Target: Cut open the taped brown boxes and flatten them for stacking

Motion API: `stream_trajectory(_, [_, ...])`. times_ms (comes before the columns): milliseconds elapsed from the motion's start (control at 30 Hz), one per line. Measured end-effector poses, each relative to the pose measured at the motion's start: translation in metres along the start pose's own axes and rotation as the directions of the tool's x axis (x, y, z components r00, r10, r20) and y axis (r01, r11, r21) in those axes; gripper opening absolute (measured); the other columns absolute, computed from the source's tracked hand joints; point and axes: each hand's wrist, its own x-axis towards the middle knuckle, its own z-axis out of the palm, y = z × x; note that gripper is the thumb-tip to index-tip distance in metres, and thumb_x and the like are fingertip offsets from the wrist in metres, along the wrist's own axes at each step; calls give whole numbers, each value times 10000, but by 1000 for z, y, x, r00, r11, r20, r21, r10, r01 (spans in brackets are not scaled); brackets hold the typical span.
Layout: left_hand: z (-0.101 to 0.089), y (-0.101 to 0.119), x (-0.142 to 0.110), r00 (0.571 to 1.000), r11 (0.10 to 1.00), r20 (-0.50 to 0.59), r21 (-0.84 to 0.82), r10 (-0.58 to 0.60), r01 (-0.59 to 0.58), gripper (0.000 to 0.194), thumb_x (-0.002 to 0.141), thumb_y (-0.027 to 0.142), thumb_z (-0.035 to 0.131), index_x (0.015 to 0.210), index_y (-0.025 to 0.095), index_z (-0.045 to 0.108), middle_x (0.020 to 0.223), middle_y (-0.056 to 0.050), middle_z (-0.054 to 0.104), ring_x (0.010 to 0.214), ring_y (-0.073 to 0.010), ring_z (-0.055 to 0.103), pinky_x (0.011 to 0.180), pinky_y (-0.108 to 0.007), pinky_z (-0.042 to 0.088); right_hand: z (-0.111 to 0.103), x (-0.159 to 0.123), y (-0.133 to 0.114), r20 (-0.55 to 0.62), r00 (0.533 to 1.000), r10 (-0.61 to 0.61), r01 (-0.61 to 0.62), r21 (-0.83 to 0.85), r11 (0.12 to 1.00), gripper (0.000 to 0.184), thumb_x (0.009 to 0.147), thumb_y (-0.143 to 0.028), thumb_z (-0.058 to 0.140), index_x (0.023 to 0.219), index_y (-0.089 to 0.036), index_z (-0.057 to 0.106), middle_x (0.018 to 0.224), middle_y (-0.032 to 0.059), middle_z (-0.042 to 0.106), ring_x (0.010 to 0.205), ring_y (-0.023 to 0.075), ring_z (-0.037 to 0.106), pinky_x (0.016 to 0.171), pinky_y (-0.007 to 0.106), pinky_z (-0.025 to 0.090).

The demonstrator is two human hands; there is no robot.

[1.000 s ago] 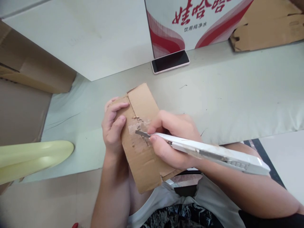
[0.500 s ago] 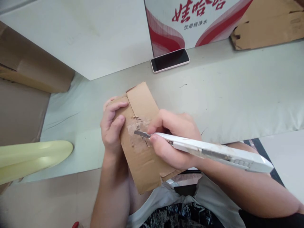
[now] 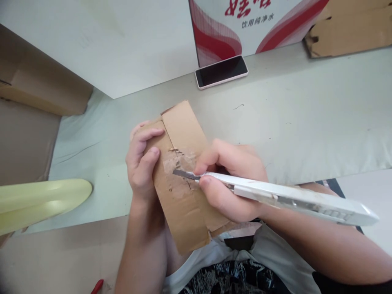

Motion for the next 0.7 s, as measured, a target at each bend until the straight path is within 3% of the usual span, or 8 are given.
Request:
stream_trajectory(200, [0, 2, 0, 1000, 1000, 5, 14, -23, 23, 382, 977, 651, 554, 1115, 344, 736, 1242, -84, 670, 1412, -355, 523, 1245, -623, 423, 1, -1, 0, -1, 1000, -26, 26, -7, 1000, 102, 940, -205, 623, 862, -261, 587, 547, -57, 495, 449, 110, 472, 417, 267, 308])
stream_trajectory(333, [0, 1, 1, 1000, 1000, 12, 7, -27, 27, 398, 969, 673, 555, 1104, 343, 733, 1247, -86, 667, 1414, -358, 519, 1248, -629, 418, 1, -1, -2, 11, 1000, 15, -15, -29, 999, 119, 964, -273, 610, 847, -267, 585, 522, -42, 501, 433, 129, 472, 398, 297, 310])
stream_trajectory(700, [1, 0, 1, 1000, 1000, 4, -29, -12, 12, 337, 965, 608, 599, 1110, 339, 741, 1250, -77, 674, 1395, -343, 524, 1222, -596, 443, 0, 5, -3, 11, 999, -37, 38, -86, 996, 110, 880, -187, 633, 800, -245, 584, 537, -43, 557, 427, 109, 479, 388, 257, 338])
